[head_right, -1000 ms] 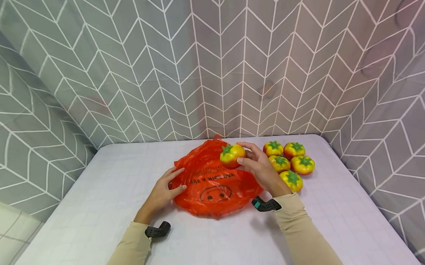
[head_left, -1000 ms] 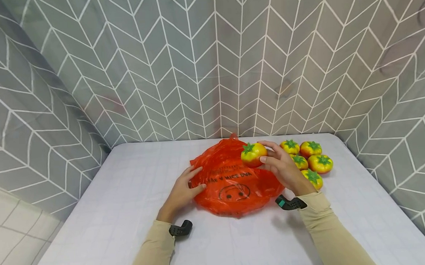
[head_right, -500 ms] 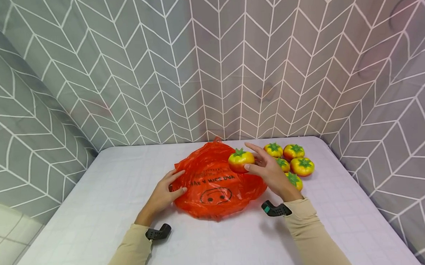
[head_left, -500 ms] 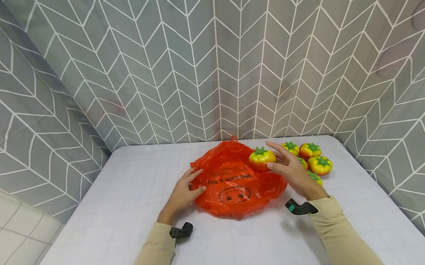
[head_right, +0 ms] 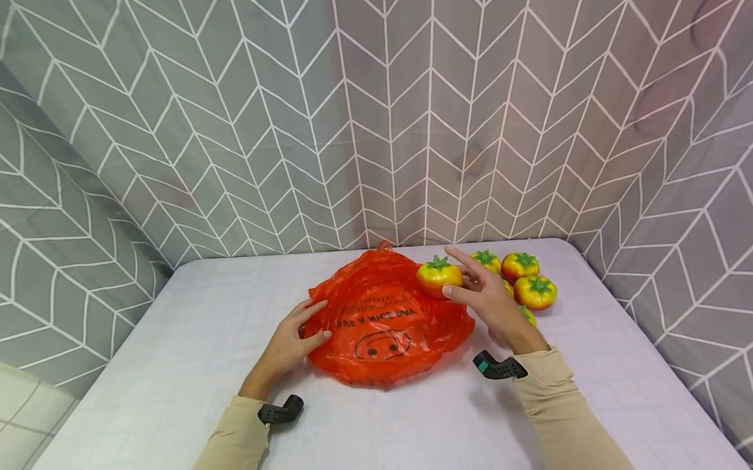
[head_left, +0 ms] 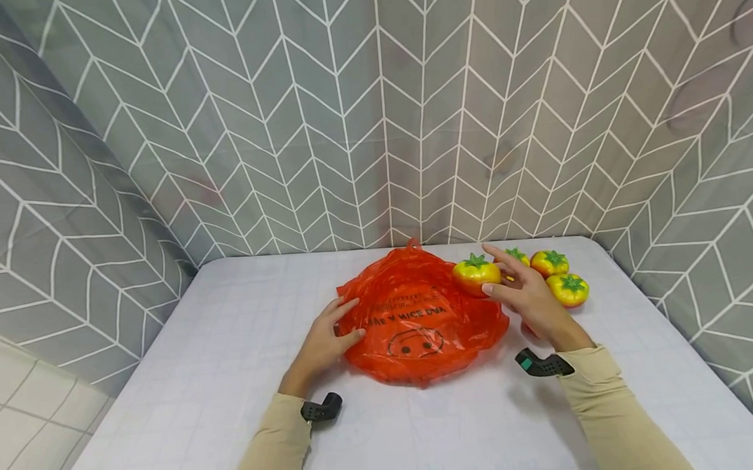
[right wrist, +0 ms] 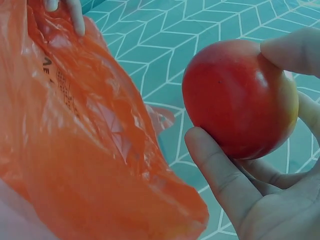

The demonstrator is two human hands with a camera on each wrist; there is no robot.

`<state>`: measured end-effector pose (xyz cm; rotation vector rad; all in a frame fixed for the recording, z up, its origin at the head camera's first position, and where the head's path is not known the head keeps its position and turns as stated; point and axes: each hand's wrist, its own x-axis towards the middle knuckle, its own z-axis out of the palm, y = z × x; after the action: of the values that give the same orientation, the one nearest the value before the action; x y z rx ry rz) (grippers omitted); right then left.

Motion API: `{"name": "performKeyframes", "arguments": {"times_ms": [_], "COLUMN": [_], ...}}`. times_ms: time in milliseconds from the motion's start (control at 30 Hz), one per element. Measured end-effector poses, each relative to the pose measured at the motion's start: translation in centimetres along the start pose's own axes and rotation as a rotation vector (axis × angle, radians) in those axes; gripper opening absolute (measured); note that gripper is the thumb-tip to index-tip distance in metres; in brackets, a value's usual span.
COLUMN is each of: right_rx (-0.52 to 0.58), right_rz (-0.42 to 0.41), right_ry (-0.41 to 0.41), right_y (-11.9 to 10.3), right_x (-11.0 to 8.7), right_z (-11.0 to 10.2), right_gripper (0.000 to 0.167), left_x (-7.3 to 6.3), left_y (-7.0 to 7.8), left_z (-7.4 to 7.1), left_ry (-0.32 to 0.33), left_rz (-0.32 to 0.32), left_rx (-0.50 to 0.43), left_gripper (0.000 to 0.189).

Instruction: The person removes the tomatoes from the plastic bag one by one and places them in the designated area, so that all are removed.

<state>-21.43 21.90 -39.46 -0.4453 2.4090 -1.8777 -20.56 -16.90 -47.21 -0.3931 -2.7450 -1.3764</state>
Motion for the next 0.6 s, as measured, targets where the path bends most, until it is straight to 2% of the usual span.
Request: {"name": "performKeyframes", "arguments": {"times_ms": [267,600], "right_rx": [-0.041,-0.003], "right_rz": [0.001,-0.008], "right_ry": [0.019,0.035], "right_y": [0.7,0.6], "right_x": [-0.5,-1.1], "right_z": [-0.9,-1.8], "right_gripper": [0.069,0.063], "left_x": [0.0,0.1], "left_y": [-0.1,0.0], "left_z": [0.1,0.0], "left_ry": [0.002,-0.001], "left_rz": [0.020,0.004], "left_rx": [-0.018,-0.025], "left_gripper": [0.063,0.063]}}
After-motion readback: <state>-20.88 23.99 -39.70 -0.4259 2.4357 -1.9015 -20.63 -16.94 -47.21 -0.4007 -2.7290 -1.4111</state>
